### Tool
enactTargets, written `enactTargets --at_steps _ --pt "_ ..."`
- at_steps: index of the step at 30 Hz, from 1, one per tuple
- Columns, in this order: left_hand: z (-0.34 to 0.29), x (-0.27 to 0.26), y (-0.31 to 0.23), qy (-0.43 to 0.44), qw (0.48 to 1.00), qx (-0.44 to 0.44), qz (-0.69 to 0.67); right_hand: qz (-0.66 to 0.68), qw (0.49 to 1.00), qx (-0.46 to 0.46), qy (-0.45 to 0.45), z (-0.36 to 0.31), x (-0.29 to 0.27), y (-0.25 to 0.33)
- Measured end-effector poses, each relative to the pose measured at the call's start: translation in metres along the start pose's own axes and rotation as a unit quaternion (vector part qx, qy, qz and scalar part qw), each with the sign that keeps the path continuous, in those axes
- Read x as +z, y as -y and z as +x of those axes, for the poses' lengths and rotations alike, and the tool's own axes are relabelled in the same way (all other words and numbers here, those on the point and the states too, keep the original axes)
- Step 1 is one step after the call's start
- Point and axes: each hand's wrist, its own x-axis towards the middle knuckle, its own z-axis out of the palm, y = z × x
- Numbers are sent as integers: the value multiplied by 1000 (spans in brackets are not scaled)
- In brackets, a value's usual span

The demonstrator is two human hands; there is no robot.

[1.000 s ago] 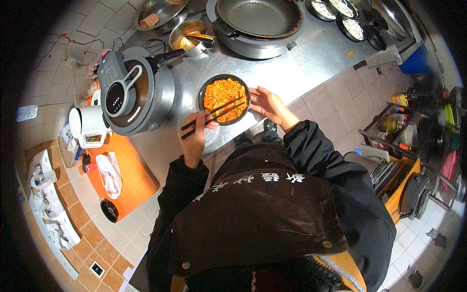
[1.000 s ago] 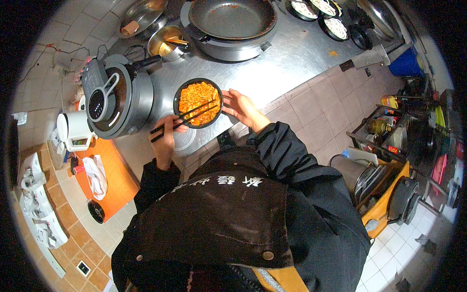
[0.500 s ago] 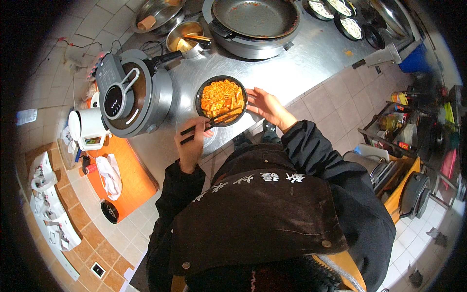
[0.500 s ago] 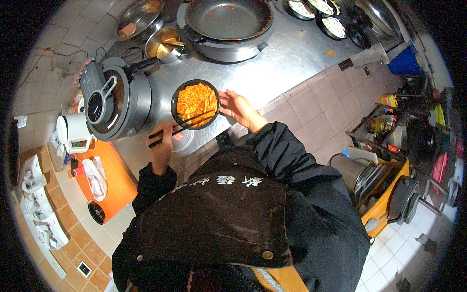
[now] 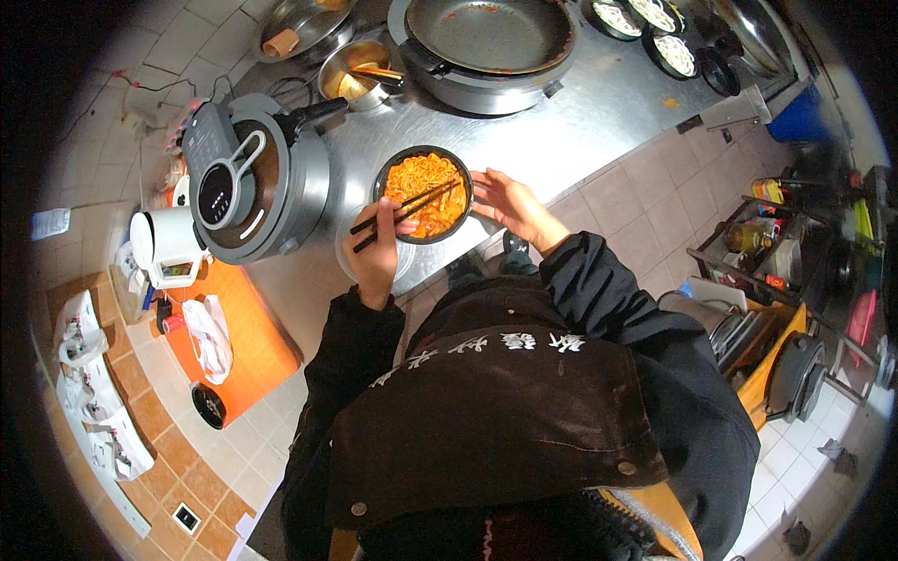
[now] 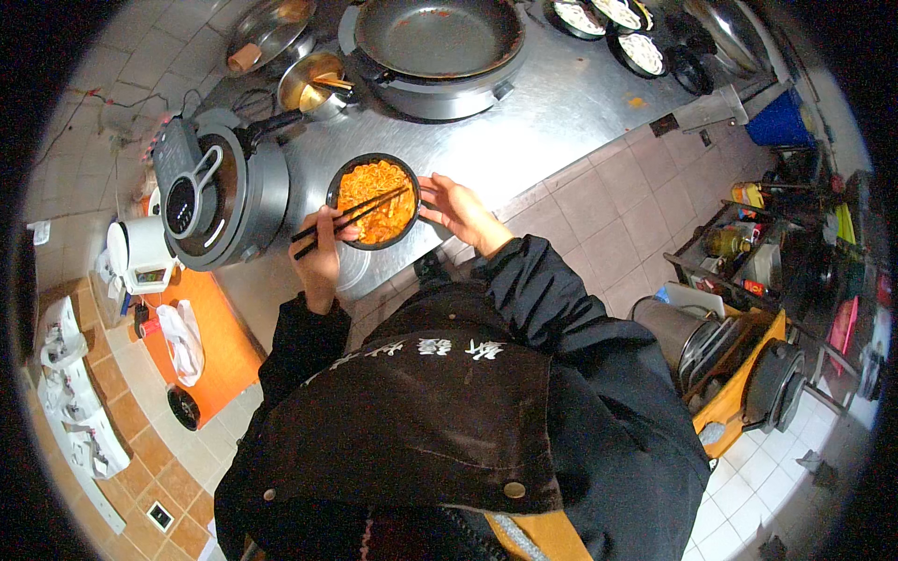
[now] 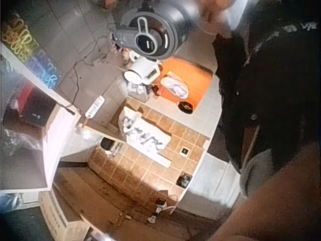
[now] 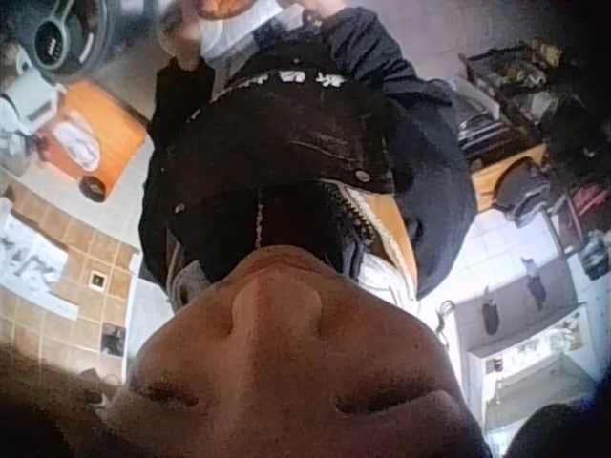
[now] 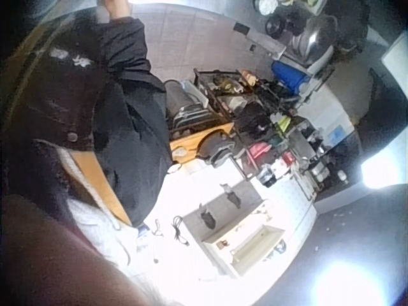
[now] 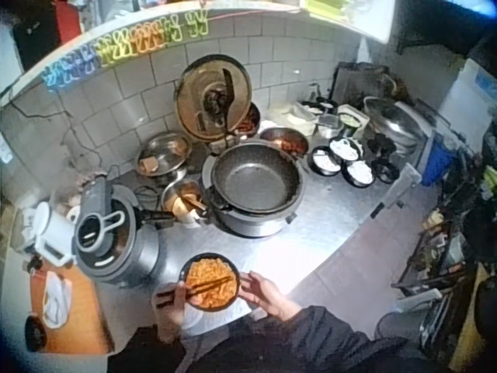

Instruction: The person wipes chopsticks with a tissue, then uses them to transfer a saucy noodle dish from a wok into a black bowl. They scrape the wok clean, arrange the noodles in the bowl, place the bowl on a counter, and cover it with a plastic lid.

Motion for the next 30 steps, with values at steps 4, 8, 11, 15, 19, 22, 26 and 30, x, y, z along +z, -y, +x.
enactTargets --at_steps 4,8,11,15,19,22,26,30 --pt "-8 -10 -9 -8 1000 -7 -17 -8 1000 -2 -4 -2 2 1" --pt "-12 -38 -21 -75 997 30 21 -7 1000 -7 5 1 0 -1" --pt "-9 -55 -17 -101 990 51 88 -2 1000 -5 12 3 -2 -2" --pt "-9 -60 -3 -72 989 83 100 4 1000 1 23 2 -2 -1" --pt "-2 -57 7 -8 988 119 94 -6 1000 -7 19 -1 1 1" --pt "4 -56 10 25 987 109 113 -13 1000 -9 16 -2 2 1" --pt "3 -55 5 12 990 109 90 -17 1000 -18 11 -3 1 -1" --pt "1 -53 -3 -29 988 132 78 -6 1000 -5 0 -1 1 -2"
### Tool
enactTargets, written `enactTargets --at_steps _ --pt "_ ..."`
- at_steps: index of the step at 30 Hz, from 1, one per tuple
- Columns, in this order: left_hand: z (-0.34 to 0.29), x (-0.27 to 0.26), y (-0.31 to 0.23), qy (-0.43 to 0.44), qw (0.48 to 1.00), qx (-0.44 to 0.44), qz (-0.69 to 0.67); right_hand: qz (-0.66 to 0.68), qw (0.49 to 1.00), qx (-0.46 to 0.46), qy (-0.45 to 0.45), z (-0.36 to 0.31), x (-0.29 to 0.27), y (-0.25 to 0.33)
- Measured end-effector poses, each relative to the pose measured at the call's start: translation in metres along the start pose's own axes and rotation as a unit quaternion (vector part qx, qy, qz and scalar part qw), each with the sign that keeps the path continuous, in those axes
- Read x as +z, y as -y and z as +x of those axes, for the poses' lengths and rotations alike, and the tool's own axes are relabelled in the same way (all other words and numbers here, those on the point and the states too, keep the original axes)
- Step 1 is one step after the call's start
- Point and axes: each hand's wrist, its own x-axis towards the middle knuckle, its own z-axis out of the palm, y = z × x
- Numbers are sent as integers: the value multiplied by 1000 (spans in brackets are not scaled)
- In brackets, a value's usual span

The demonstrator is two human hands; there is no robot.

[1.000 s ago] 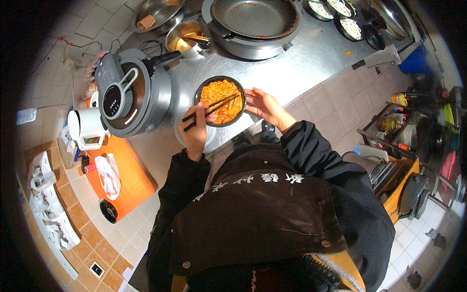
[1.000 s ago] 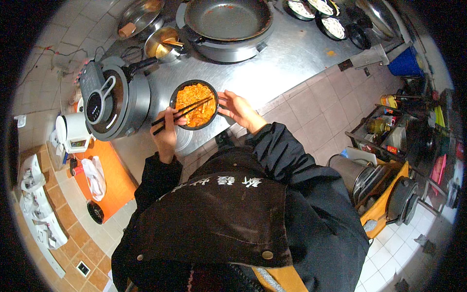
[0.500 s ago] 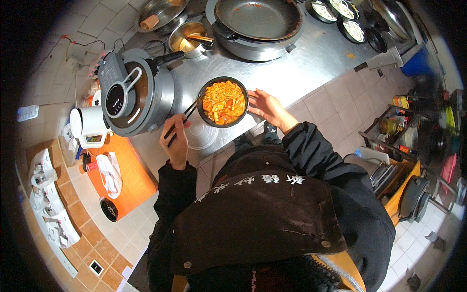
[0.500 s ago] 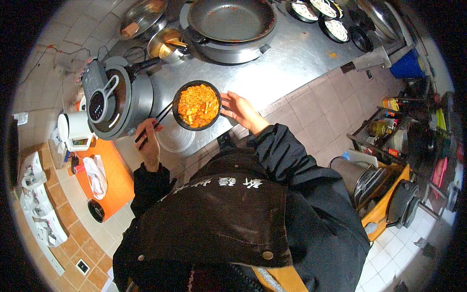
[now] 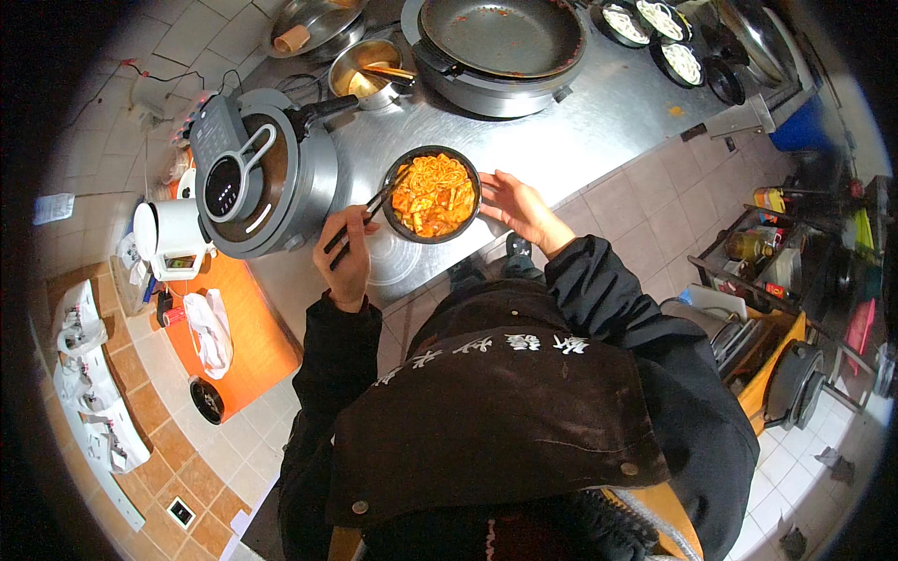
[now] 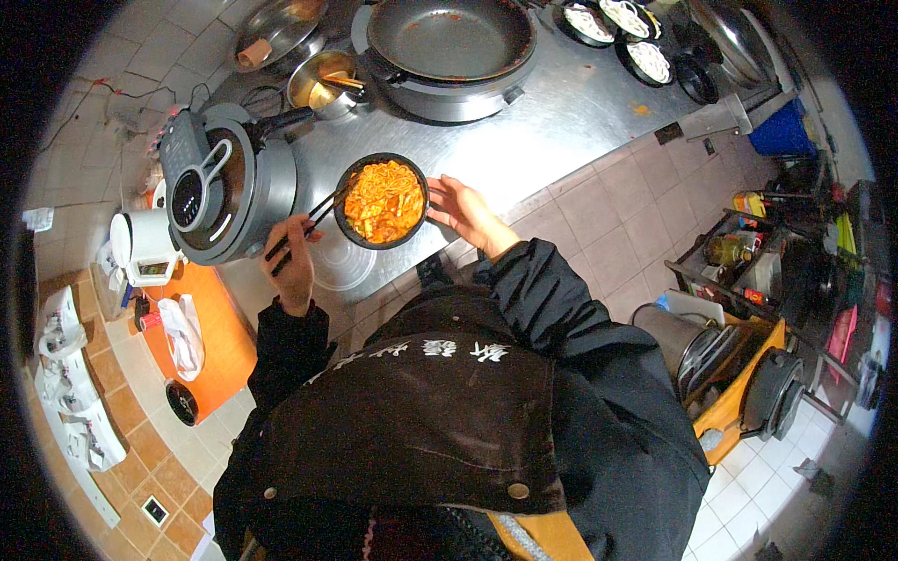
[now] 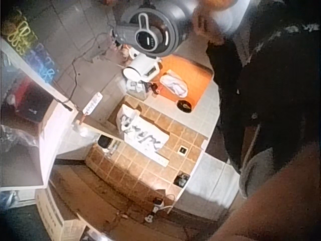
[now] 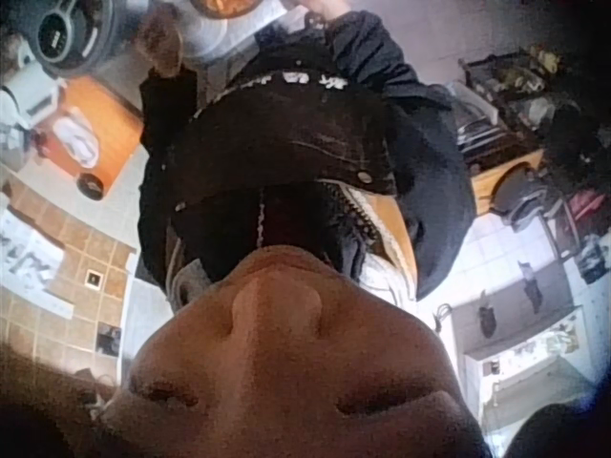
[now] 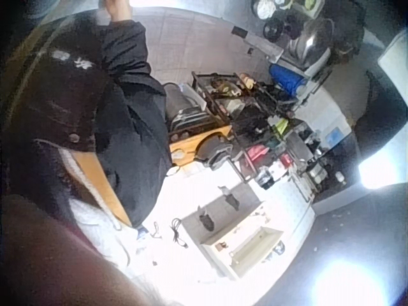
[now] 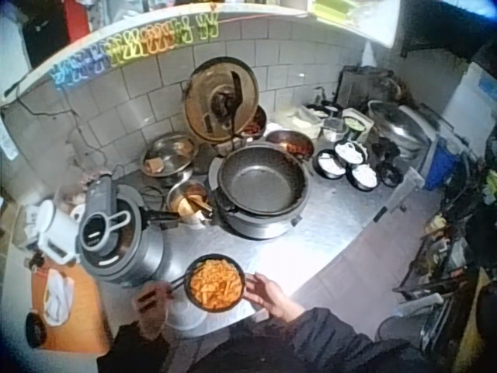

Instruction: The person wipes chopsticks with a tissue, then uses them to transfer a saucy noodle dish from a wok into a black bowl. They scrape the wok clean, arrange the noodles in the bowl, place the bowl on a counter, and cover it with a plastic lid.

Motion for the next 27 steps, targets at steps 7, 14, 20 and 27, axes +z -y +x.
enactTargets --at_steps 7,14,20,27 --pt "7 -10 -13 -86 993 -75 -28 -7 1000 -4 0 -4 -1 2" --pt "34 -19 -31 -160 953 -153 -206 16 1000 -15 -11 -22 -24 6" --pt "111 11 -10 -115 990 -26 -76 30 999 -22 -26 -44 -60 3" --pt "219 86 72 70 902 118 410 64 996 -49 -37 -63 -89 0"
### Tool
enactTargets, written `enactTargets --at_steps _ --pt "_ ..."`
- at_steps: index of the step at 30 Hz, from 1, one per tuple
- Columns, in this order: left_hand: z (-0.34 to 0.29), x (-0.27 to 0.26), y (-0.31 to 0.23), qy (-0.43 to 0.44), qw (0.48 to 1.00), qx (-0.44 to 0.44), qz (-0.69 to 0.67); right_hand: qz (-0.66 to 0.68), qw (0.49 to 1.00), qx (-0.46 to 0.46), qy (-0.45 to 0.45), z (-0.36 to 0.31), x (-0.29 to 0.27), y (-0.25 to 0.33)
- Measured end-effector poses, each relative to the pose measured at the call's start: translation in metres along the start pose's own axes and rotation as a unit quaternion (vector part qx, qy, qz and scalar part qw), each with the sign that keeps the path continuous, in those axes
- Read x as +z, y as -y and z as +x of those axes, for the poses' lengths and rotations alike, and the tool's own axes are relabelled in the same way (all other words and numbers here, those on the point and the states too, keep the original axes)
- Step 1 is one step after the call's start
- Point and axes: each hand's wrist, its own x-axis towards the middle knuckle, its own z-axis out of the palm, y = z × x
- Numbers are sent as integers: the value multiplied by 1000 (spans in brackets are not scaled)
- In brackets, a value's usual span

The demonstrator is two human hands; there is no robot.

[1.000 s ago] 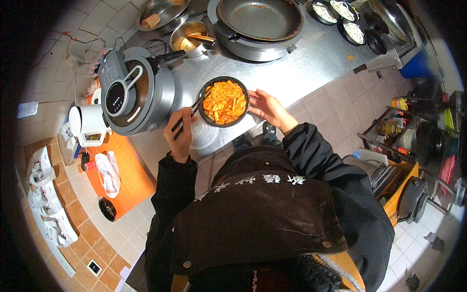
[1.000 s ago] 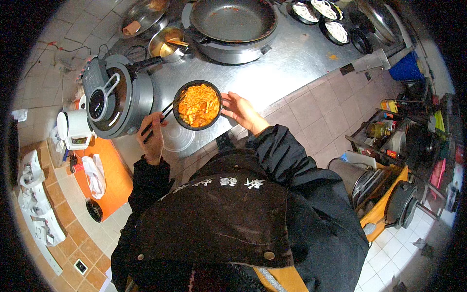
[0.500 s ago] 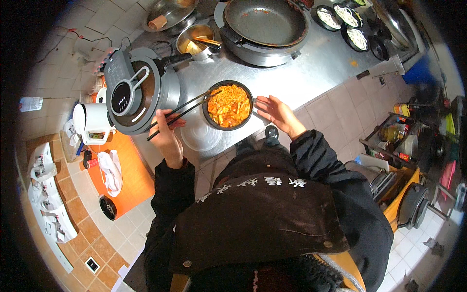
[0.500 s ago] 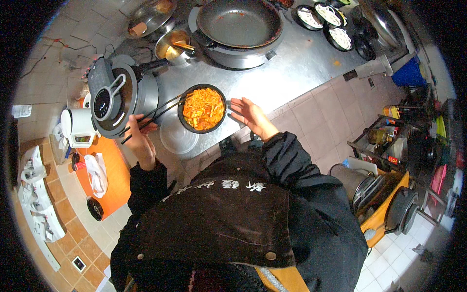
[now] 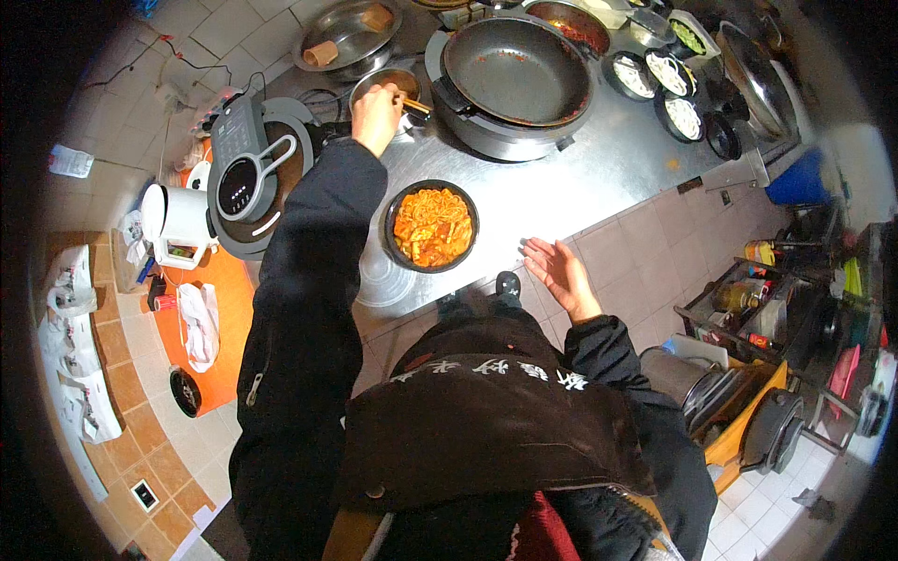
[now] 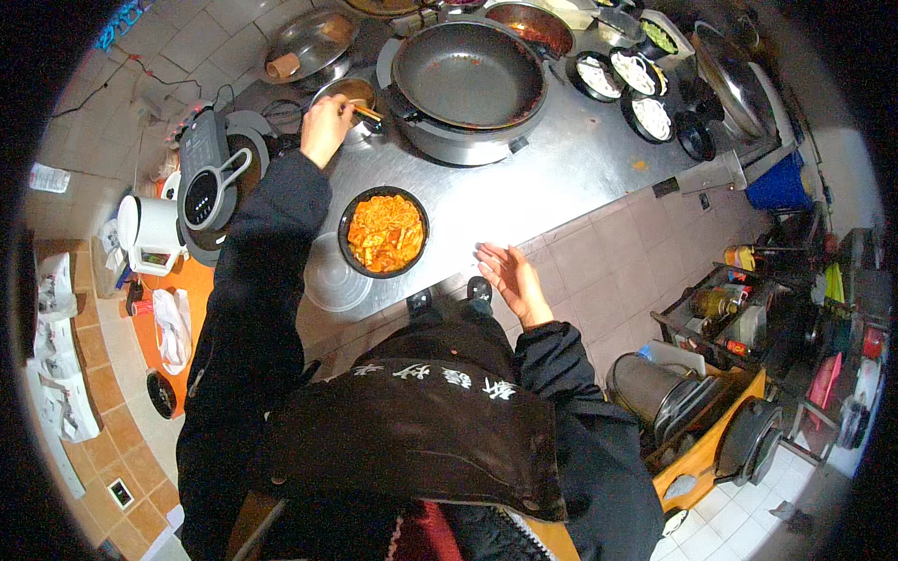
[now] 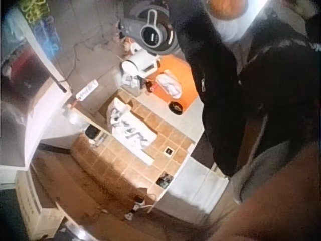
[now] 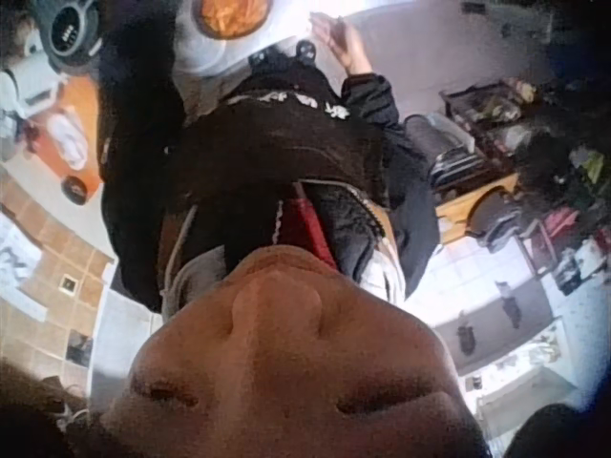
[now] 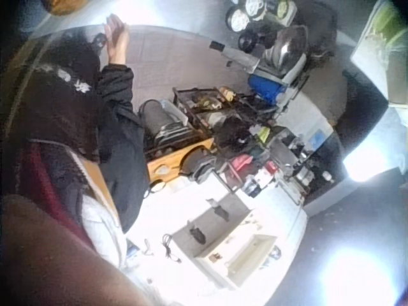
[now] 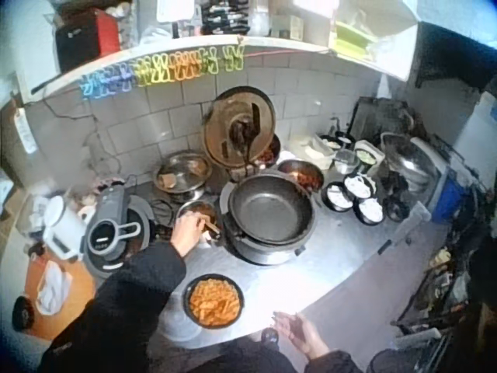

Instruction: The person wipes chopsticks with a tissue, then uses them to transfer a saucy noodle dish from a wok into a black bowl. They scrape the wok clean, arrange the noodles in the bowl, place the bowl on a counter, and cover it with a plastic lid.

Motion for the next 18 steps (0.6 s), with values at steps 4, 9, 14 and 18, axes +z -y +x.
enactTargets --at_steps 4,9,14,18 --pt "3 6 -1 180 982 11 63 13 999 -22 -18 -12 -11 4" --pt "-28 -51 -29 82 992 54 -80 20 999 -31 -27 -20 -17 6" --pt "-67 -137 -57 146 374 -183 -898 5 1000 -8 -3 -13 -1 6" --pt "-87 -169 -60 115 314 -198 -921 -30 999 16 8 -1 16 4"
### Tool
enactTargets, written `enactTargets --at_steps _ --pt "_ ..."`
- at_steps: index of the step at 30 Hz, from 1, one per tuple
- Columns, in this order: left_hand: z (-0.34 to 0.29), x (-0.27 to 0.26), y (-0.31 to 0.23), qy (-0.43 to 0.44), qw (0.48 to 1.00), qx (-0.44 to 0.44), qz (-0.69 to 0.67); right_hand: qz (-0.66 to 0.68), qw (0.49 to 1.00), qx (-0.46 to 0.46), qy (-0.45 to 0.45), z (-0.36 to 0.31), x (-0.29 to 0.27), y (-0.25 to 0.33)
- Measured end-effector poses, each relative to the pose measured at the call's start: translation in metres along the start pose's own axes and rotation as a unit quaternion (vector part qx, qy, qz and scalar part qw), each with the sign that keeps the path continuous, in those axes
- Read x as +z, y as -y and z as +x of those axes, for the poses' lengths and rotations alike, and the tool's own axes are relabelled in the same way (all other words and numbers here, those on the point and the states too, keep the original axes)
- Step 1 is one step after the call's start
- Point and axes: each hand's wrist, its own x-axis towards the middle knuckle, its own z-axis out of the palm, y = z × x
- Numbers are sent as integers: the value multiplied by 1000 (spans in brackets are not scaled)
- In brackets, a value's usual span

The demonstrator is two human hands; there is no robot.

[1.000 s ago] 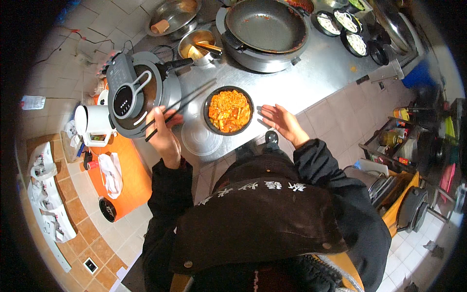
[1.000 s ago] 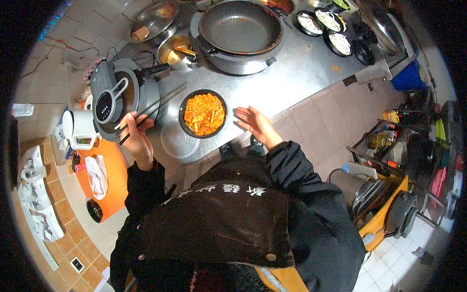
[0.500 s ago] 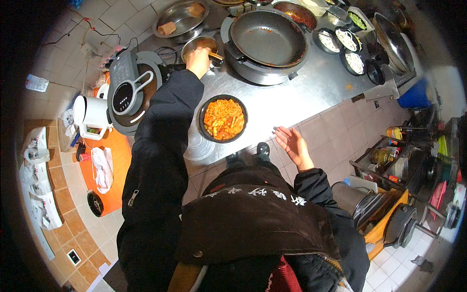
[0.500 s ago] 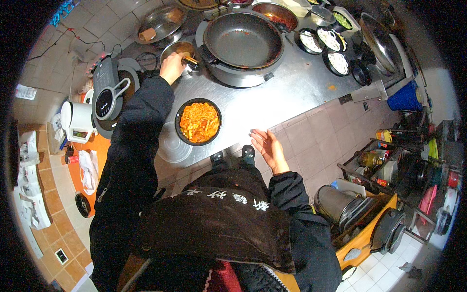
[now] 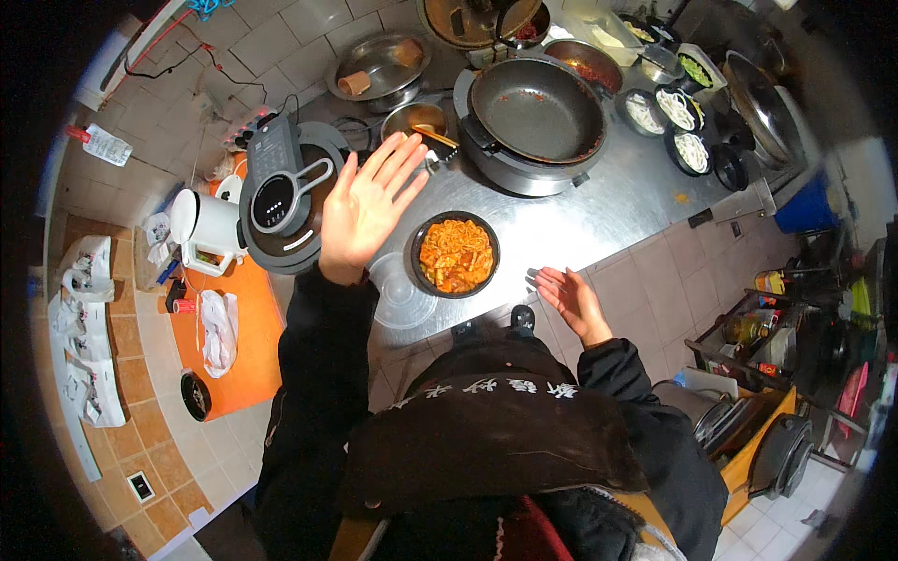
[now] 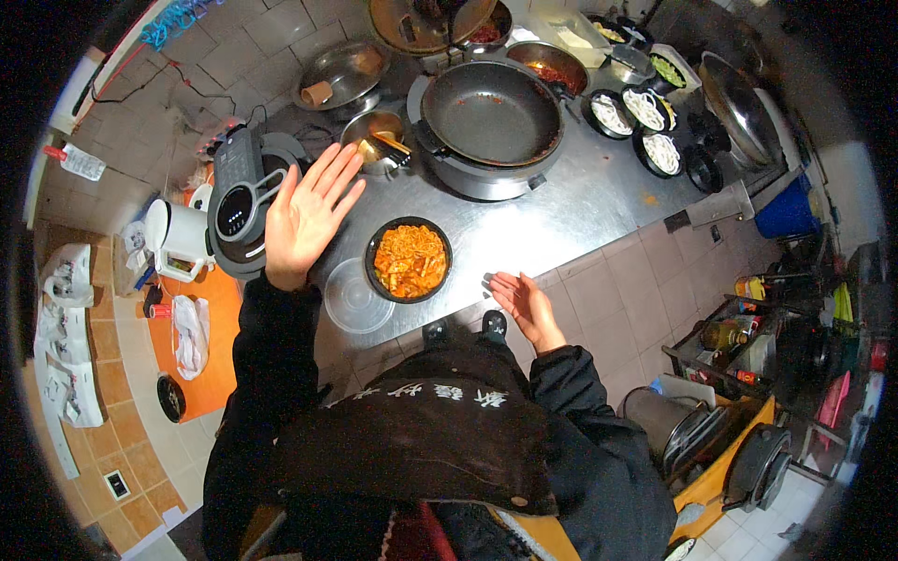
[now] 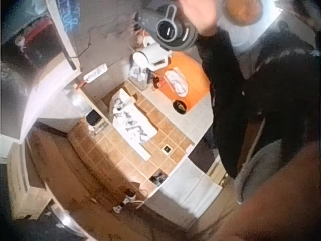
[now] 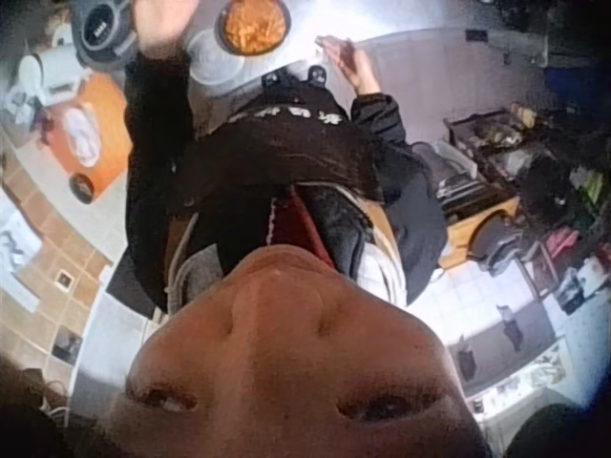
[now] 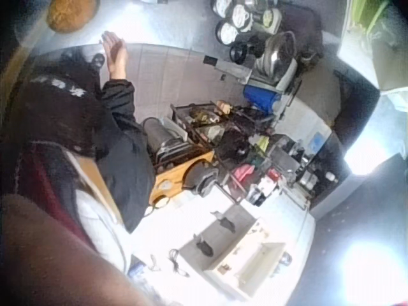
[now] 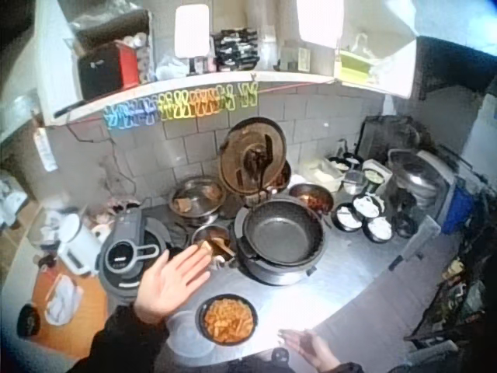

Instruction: The person wipes chopsticks with a tissue, then uses them to transfer a saucy noodle dish from a wok into a black bowl. They scrape the wok clean, arrange the noodles in the bowl, place the bowl on a counter, and cover it with a plastic lid.

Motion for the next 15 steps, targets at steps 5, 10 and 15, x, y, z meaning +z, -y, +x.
enactTargets --at_steps 5,10,15 --pt "-31 -18 8 51 998 -31 3 -59 994 -20 -85 9 6 -12" --pt "-94 -62 71 -67 968 -96 224 -11 993 -38 -109 -5 14 -20" --pt "-137 -101 121 -149 955 -214 142 -51 986 -66 -141 -36 18 -23"
